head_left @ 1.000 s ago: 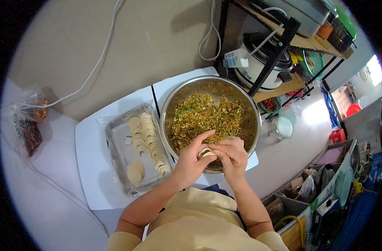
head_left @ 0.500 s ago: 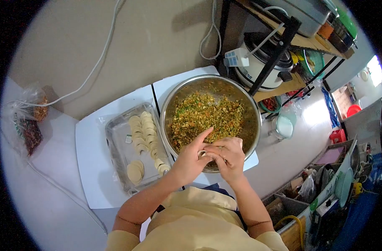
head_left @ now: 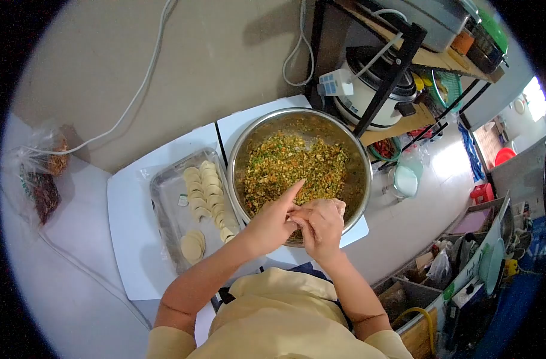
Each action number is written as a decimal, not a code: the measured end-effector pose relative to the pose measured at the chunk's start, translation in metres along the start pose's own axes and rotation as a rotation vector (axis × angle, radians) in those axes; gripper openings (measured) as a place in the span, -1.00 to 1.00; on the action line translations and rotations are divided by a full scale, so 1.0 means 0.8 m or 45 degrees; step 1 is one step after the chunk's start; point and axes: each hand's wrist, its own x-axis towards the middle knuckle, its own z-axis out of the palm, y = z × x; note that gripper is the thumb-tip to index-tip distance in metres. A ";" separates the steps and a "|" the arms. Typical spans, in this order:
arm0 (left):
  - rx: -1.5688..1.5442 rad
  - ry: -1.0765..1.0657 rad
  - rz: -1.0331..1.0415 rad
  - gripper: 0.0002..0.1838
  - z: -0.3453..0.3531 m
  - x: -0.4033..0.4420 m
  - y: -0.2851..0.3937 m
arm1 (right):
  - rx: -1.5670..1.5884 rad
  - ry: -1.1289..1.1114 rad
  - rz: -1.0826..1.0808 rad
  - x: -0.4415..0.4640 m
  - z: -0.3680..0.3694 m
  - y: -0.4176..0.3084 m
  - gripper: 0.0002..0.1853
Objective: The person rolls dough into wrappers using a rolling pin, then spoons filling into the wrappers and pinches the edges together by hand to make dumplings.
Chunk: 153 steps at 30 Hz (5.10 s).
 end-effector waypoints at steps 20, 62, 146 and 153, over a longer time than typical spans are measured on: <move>-0.324 0.168 0.114 -0.71 0.014 0.000 0.001 | 0.460 0.182 0.344 0.009 -0.012 0.005 -0.87; -0.671 -0.122 -0.071 -0.77 0.009 -0.024 0.004 | 0.506 -0.058 0.329 0.026 -0.029 -0.008 -0.95; -1.089 0.320 0.094 -0.75 -0.020 -0.116 -0.026 | 0.772 -0.416 0.555 -0.019 0.013 -0.079 -0.75; -1.122 0.230 0.062 -0.77 -0.034 -0.134 -0.049 | 0.828 -0.497 0.701 -0.028 0.023 -0.083 -0.75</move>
